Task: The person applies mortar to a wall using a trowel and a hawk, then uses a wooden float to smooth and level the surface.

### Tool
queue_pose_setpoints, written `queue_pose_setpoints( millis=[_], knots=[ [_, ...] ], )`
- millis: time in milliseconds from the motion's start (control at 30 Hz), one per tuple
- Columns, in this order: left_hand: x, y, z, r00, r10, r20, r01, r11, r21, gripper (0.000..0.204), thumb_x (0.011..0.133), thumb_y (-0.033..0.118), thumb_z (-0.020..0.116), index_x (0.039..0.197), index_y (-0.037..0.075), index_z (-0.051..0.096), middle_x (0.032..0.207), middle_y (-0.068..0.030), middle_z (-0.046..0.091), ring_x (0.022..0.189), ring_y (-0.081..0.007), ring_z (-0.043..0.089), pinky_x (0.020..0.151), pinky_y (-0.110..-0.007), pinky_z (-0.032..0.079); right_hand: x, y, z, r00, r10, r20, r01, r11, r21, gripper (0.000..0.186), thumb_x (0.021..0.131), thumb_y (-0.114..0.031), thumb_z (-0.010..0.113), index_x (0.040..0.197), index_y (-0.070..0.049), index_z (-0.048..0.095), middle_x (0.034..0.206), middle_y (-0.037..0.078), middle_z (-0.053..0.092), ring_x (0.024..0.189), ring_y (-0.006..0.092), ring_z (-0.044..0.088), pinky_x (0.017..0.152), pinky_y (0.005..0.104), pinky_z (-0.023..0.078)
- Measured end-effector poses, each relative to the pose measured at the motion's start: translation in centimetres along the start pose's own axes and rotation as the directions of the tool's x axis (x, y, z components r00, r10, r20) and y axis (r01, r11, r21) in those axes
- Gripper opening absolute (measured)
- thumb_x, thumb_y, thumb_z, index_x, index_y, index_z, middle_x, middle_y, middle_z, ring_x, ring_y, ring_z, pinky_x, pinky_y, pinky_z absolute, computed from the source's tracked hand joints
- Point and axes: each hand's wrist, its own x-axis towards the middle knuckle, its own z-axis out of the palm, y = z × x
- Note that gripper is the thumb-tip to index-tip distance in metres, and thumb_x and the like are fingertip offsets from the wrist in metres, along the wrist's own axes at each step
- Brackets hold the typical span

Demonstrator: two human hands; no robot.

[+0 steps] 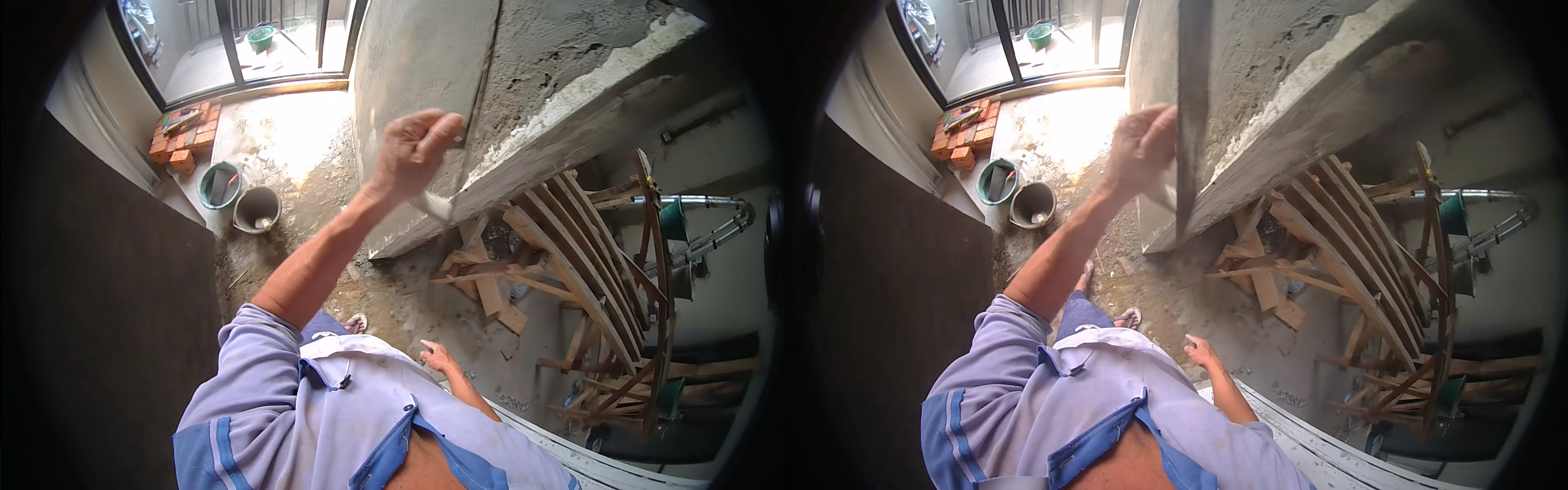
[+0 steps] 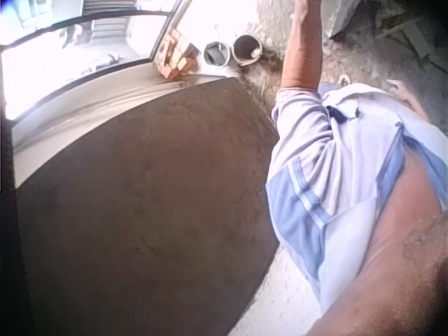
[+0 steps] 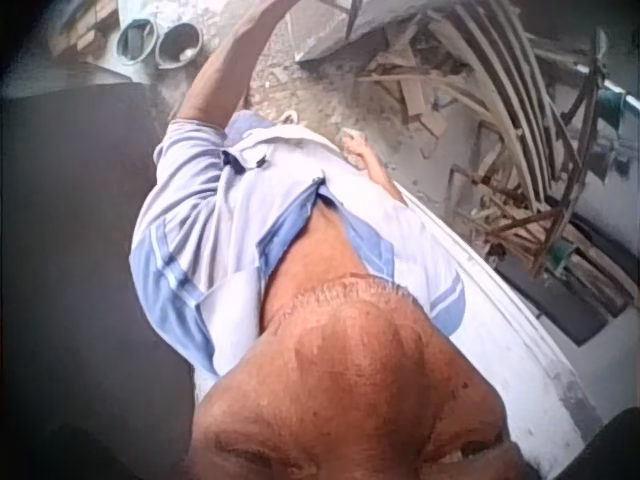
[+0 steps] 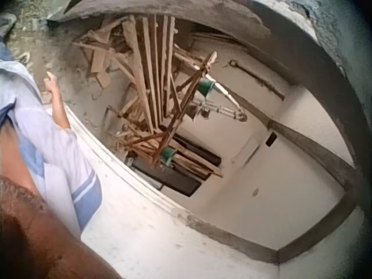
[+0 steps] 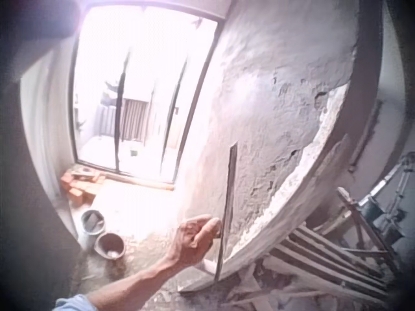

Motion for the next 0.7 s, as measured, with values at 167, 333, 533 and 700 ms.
queue_pose_setpoints(
  millis=[167,333,533,700],
  knots=[
    [4.4,-6.3,-1.9,0.962,0.246,-0.119,-0.149,0.836,0.527,0.038,0.097,0.036,0.057,0.084,0.001,0.067,0.065,-0.0118,0.065,0.055,-0.0182,0.061,0.052,-0.037,0.047,0.6,-3.1,-1.3,0.990,-0.095,-0.102,0.109,0.985,0.134,0.052,0.088,-0.020,0.061,0.138,-0.008,0.054,0.084,0.005,0.067,0.070,0.0117,0.058,0.063,0.0273,0.050],
    [2.1,-5.2,2.8,0.962,0.272,0.023,-0.241,0.806,0.540,0.036,0.100,0.027,0.050,0.073,0.005,0.058,0.054,-0.0089,0.055,0.044,-0.0158,0.052,0.042,-0.036,0.043,-2.5,0.3,0.8,1.000,0.022,-0.007,-0.019,0.974,0.224,0.052,0.088,-0.019,0.061,0.138,-0.006,0.053,0.082,0.004,0.066,0.069,0.0114,0.058,0.062,0.0270,0.049],
    [-5.0,-3.7,3.8,0.958,0.183,0.222,-0.268,0.847,0.460,0.038,0.101,0.026,0.051,0.072,0.003,0.055,0.060,-0.0112,0.060,0.048,-0.0140,0.056,0.040,-0.032,0.041,-5.0,2.8,2.4,0.991,0.104,0.083,-0.095,0.990,-0.106,0.055,0.086,-0.025,0.061,0.139,-0.011,0.053,0.094,0.010,0.068,0.081,0.0178,0.065,0.078,0.0318,0.051],
    [-7.5,-7.5,0.2,0.999,0.009,-0.040,0.006,0.938,0.347,0.034,0.102,0.027,0.046,0.087,0.005,0.068,0.066,-0.0073,0.066,0.051,-0.0128,0.060,0.042,-0.029,0.052,-2.9,4.2,2.3,0.990,0.139,-0.008,-0.136,0.976,0.168,0.055,0.086,-0.025,0.062,0.138,-0.008,0.053,0.093,0.010,0.068,0.077,0.0168,0.065,0.074,0.0321,0.052]
  ],
)
